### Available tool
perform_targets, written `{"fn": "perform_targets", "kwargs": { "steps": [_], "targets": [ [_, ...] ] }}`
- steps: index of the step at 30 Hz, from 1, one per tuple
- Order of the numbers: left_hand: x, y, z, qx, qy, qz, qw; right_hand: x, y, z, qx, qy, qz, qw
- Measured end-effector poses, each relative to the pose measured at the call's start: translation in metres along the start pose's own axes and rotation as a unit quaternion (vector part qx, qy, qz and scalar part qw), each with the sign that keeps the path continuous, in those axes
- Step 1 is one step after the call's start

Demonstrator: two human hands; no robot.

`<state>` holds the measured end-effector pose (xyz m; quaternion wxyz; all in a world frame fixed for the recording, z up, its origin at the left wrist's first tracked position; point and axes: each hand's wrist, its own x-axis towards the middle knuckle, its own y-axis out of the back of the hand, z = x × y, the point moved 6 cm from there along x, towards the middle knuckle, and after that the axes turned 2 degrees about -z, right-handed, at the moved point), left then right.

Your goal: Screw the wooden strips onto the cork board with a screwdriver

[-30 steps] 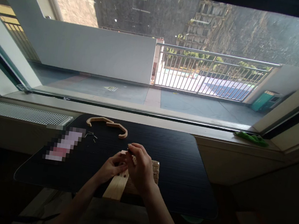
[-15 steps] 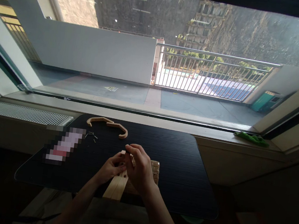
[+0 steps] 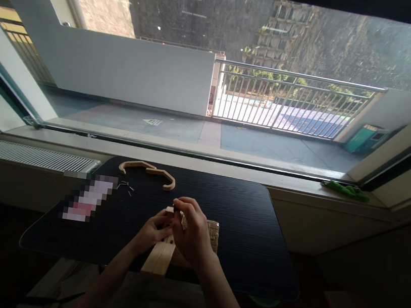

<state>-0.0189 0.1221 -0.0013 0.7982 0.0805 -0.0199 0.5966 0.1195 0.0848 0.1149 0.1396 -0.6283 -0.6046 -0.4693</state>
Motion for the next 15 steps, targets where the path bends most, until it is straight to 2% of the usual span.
{"fn": "perform_targets", "kwargs": {
  "steps": [15],
  "targets": [
    [-0.0016, -0.0004, -0.0005, -0.003, -0.003, -0.001, 1.0, -0.0038, -0.0062, 0.0078, 0.036, -0.023, -0.009, 0.999]
  ]
}}
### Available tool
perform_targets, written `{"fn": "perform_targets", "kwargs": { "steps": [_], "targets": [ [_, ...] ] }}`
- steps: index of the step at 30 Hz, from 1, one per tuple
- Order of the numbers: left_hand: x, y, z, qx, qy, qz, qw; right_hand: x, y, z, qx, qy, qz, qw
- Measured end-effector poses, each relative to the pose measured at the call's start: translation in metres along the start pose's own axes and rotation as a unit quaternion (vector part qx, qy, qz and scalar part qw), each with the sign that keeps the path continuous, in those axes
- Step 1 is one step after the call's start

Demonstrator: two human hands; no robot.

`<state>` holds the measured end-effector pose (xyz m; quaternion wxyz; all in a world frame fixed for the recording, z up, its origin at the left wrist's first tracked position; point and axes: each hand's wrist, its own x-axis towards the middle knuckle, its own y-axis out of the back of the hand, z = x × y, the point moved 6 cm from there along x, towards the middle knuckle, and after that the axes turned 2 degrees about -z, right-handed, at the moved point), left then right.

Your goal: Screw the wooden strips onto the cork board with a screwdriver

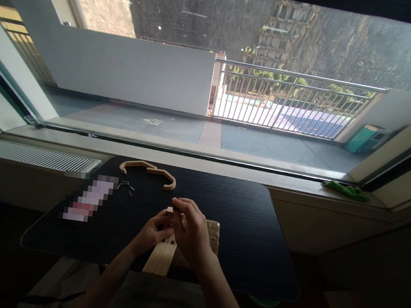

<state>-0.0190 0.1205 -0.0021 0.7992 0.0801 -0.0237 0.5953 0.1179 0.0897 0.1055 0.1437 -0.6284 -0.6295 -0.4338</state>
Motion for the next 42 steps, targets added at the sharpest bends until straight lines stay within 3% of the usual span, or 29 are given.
{"fn": "perform_targets", "kwargs": {
  "steps": [26, 42],
  "targets": [
    [-0.0006, 0.0001, -0.0035, 0.009, -0.003, 0.009, 1.0, 0.0011, 0.0022, 0.0022, -0.055, 0.016, -0.011, 0.998],
    [0.0002, 0.0006, -0.0097, -0.001, -0.008, 0.019, 1.0, 0.0036, 0.0043, -0.0005, -0.022, 0.007, -0.013, 1.0]
  ]
}}
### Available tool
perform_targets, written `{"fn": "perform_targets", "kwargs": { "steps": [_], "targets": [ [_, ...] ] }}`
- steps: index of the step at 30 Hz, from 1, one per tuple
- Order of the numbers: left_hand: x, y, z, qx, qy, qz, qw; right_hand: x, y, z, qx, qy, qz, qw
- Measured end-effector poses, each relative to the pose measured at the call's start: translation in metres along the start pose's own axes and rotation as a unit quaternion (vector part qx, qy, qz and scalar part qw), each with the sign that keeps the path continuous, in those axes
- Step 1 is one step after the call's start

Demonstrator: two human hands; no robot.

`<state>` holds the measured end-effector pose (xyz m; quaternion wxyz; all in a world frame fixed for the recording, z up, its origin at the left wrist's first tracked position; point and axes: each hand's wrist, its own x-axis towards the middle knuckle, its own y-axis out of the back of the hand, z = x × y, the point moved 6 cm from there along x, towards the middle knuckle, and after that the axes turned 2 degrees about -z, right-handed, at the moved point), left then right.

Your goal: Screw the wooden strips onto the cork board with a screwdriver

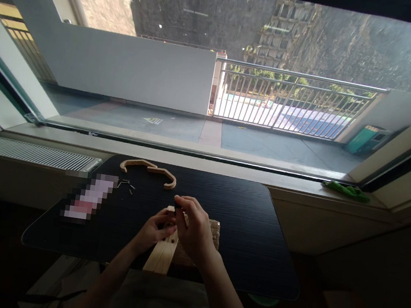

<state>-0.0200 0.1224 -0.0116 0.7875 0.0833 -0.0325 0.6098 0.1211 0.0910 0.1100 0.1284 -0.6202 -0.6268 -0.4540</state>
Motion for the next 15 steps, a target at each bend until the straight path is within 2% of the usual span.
{"fn": "perform_targets", "kwargs": {
  "steps": [7, 15],
  "targets": [
    [0.0001, 0.0, -0.0032, 0.001, -0.003, 0.001, 1.0, -0.0022, -0.0023, 0.0045, 0.017, -0.015, -0.02, 1.0],
    [0.0001, 0.0008, -0.0078, -0.007, -0.003, 0.006, 1.0, -0.0003, -0.0011, 0.0023, 0.02, 0.0, -0.018, 1.0]
  ]
}}
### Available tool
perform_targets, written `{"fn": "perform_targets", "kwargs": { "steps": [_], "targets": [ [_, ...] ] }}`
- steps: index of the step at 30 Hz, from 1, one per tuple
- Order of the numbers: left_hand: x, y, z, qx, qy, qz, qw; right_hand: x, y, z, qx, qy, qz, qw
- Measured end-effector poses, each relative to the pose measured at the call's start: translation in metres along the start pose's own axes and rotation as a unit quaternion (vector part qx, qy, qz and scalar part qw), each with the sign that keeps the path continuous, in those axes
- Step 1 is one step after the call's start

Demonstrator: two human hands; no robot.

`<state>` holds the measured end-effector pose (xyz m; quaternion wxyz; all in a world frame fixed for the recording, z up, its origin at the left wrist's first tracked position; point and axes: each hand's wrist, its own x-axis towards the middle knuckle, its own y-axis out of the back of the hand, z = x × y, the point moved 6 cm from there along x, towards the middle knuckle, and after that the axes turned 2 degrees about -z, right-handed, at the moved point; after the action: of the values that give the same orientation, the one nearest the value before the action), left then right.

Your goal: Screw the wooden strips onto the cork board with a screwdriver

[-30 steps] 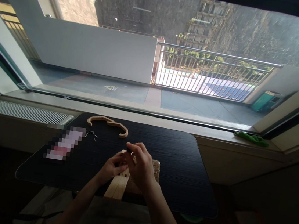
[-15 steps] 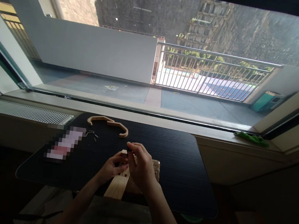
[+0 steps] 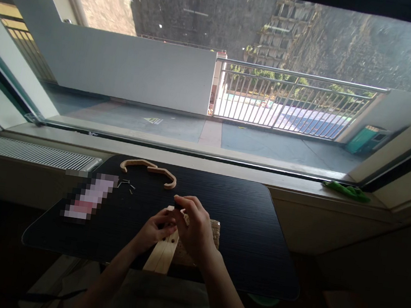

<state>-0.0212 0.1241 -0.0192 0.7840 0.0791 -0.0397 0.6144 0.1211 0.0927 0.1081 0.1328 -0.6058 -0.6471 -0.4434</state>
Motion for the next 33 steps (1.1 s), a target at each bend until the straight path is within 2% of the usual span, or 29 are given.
{"fn": "perform_targets", "kwargs": {
  "steps": [10, 16, 23, 33],
  "targets": [
    [-0.001, -0.002, 0.006, -0.013, 0.017, -0.023, 1.0, -0.001, 0.001, -0.004, -0.016, 0.008, 0.003, 1.0],
    [0.0, -0.003, 0.011, 0.005, 0.003, -0.019, 1.0, -0.002, 0.002, 0.0, 0.017, -0.02, 0.01, 1.0],
    [0.001, -0.003, 0.008, -0.004, 0.009, -0.014, 1.0, -0.003, 0.0, 0.006, 0.035, -0.046, -0.016, 0.998],
    [0.0, -0.002, 0.015, 0.021, 0.006, -0.028, 0.999, -0.001, 0.001, -0.004, -0.004, 0.0, -0.014, 1.0]
  ]
}}
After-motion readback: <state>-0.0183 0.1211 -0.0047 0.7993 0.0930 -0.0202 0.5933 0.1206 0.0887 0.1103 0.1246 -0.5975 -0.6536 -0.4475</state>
